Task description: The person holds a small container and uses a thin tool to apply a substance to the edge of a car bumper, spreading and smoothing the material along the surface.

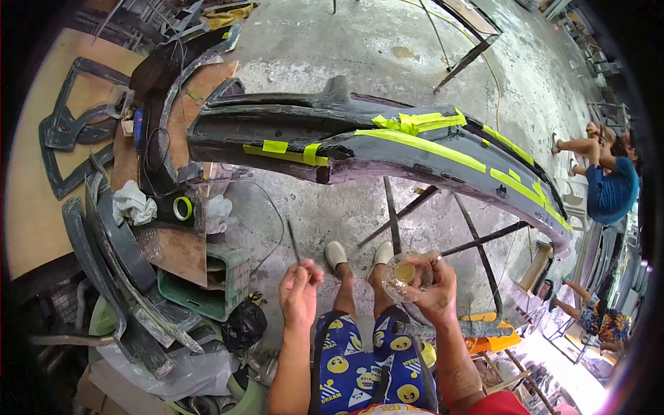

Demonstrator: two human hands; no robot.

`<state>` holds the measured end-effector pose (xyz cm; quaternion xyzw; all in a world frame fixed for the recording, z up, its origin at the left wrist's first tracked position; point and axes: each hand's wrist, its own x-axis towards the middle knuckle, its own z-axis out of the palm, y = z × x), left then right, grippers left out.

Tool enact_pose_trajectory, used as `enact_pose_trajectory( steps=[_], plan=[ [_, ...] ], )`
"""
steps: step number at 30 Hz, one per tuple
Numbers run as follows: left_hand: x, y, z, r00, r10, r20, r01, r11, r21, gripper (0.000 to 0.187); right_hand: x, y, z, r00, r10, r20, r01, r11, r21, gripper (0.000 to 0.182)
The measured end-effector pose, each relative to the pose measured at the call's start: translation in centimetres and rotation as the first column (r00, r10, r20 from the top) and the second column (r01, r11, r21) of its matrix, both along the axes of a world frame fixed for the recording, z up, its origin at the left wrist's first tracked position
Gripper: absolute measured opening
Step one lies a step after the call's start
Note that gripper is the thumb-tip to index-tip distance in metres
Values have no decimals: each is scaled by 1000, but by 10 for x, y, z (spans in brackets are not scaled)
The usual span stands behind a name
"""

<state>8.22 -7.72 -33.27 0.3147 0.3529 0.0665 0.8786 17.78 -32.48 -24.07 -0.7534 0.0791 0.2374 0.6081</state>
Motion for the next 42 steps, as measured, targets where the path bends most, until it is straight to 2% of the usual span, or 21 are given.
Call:
enact_pose_trajectory(
  steps=[2,3,6,10,12,14,17,23,28,31,36,39,42],
  plan=[
    [24,-7,10,981,-186,57,178,976,125,24,-3,-3,-6,997,-64,52,60,995,82,41],
    [37,-10,13,965,-249,85,230,955,189,25,-6,-10,-10,997,-70,19,69,996,54,43],
    [80,-23,25,934,-340,106,310,922,232,25,-2,-9,-7,993,-119,16,118,989,84,43],
    [113,-41,21,924,-365,116,316,897,308,24,-4,-22,-21,992,-125,19,125,992,6,40],
    [121,-46,21,902,-394,174,338,898,281,24,-2,-23,-19,991,-128,31,128,992,-5,40],
    [126,-50,19,903,-398,165,337,891,305,24,0,-23,-16,991,-137,-3,136,990,-33,42],
    [129,-53,17,906,-392,161,346,904,252,24,1,-24,-18,991,-131,-6,131,990,-59,43],
    [128,-53,13,918,-372,140,334,913,235,25,3,-25,-24,987,-163,-1,163,987,8,44],
    [109,-53,17,874,-485,43,452,840,301,29,4,-25,-25,985,-174,-19,174,985,-2,44],
    [97,-51,23,867,-495,60,461,841,285,32,4,-28,-27,987,-160,5,160,987,-30,44],
    [102,-44,34,897,-442,30,416,863,287,32,6,-26,-24,985,-175,12,175,984,-22,43],
    [113,-46,30,907,-420,27,397,874,281,31,5,-29,-23,994,-112,15,113,993,-38,46],
    [116,-56,23,897,-440,44,415,872,261,31,3,-28,-25,984,-181,-8,181,982,50,46]
  ],
)
